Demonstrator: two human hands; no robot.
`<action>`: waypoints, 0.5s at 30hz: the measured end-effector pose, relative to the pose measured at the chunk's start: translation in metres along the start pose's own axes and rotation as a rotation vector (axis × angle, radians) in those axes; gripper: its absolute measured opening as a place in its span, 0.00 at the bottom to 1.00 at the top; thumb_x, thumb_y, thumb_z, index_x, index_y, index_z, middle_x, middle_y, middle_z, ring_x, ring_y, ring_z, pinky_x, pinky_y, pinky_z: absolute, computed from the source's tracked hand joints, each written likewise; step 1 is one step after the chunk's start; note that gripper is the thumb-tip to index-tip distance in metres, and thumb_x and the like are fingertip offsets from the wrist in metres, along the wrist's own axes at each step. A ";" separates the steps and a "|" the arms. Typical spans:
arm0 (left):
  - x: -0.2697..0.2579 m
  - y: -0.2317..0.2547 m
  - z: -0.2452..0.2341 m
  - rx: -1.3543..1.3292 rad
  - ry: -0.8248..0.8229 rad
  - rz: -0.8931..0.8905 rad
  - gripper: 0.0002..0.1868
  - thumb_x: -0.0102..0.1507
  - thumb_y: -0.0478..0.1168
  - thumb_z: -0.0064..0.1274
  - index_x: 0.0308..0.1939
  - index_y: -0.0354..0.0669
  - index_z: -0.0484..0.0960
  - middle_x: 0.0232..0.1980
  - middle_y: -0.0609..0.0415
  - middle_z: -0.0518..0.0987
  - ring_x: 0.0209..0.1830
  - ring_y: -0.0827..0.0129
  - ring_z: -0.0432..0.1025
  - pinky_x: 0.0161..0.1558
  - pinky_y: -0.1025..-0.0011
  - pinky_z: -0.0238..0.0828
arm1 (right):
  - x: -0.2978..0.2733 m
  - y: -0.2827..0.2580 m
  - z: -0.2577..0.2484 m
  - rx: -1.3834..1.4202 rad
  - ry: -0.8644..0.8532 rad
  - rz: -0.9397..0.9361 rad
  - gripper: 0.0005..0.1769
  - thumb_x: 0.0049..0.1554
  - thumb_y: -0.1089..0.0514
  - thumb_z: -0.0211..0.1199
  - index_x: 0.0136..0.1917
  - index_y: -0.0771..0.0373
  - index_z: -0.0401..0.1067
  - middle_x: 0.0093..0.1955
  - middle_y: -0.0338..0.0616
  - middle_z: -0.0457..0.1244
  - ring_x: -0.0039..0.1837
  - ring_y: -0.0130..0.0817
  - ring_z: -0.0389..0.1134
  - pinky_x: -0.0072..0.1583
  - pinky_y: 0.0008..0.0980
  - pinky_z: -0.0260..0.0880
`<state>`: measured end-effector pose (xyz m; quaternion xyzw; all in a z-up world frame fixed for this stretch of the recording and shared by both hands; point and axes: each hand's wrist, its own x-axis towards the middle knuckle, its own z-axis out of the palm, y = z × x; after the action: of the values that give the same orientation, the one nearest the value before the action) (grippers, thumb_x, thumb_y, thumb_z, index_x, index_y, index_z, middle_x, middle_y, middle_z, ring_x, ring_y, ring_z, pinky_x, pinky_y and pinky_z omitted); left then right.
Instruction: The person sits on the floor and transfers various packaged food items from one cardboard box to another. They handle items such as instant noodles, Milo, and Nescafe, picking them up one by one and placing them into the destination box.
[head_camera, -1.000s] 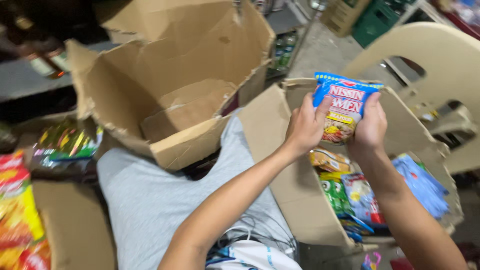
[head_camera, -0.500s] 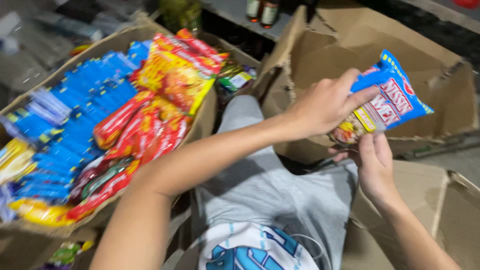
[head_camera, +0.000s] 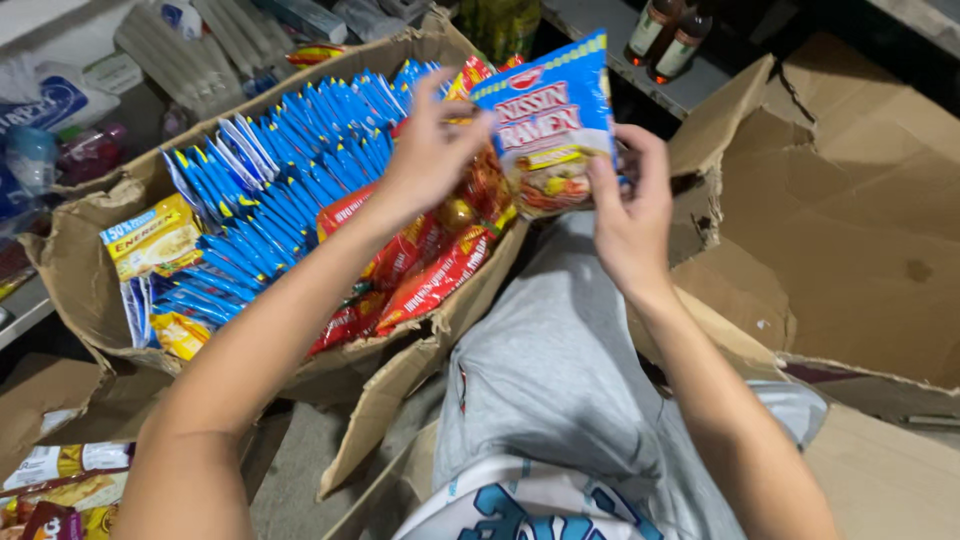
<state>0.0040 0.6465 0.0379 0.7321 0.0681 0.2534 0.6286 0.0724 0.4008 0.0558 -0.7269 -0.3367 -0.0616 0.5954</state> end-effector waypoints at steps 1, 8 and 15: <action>0.001 -0.005 -0.013 -0.017 0.111 0.010 0.40 0.69 0.47 0.57 0.74 0.35 0.50 0.63 0.41 0.79 0.59 0.61 0.77 0.58 0.67 0.76 | 0.005 -0.001 0.010 -0.027 -0.006 -0.026 0.16 0.70 0.59 0.61 0.69 0.65 0.66 0.57 0.44 0.65 0.57 0.29 0.66 0.58 0.30 0.69; -0.048 -0.023 -0.034 0.745 0.178 0.256 0.35 0.73 0.49 0.52 0.77 0.33 0.57 0.80 0.32 0.58 0.81 0.41 0.52 0.79 0.47 0.49 | 0.020 0.018 0.070 -0.305 -0.062 -0.215 0.16 0.62 0.59 0.67 0.62 0.65 0.75 0.51 0.55 0.66 0.54 0.48 0.69 0.57 0.40 0.69; -0.081 -0.015 0.007 1.051 -0.107 0.104 0.57 0.64 0.70 0.51 0.79 0.31 0.46 0.82 0.29 0.37 0.81 0.27 0.32 0.71 0.26 0.28 | 0.014 0.048 0.092 -0.272 0.021 -0.231 0.13 0.63 0.59 0.66 0.59 0.67 0.74 0.51 0.55 0.66 0.53 0.50 0.70 0.56 0.40 0.70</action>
<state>-0.0591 0.6097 0.0001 0.9627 0.1175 0.1783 0.1662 0.0811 0.4869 -0.0033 -0.7566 -0.4001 -0.1821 0.4840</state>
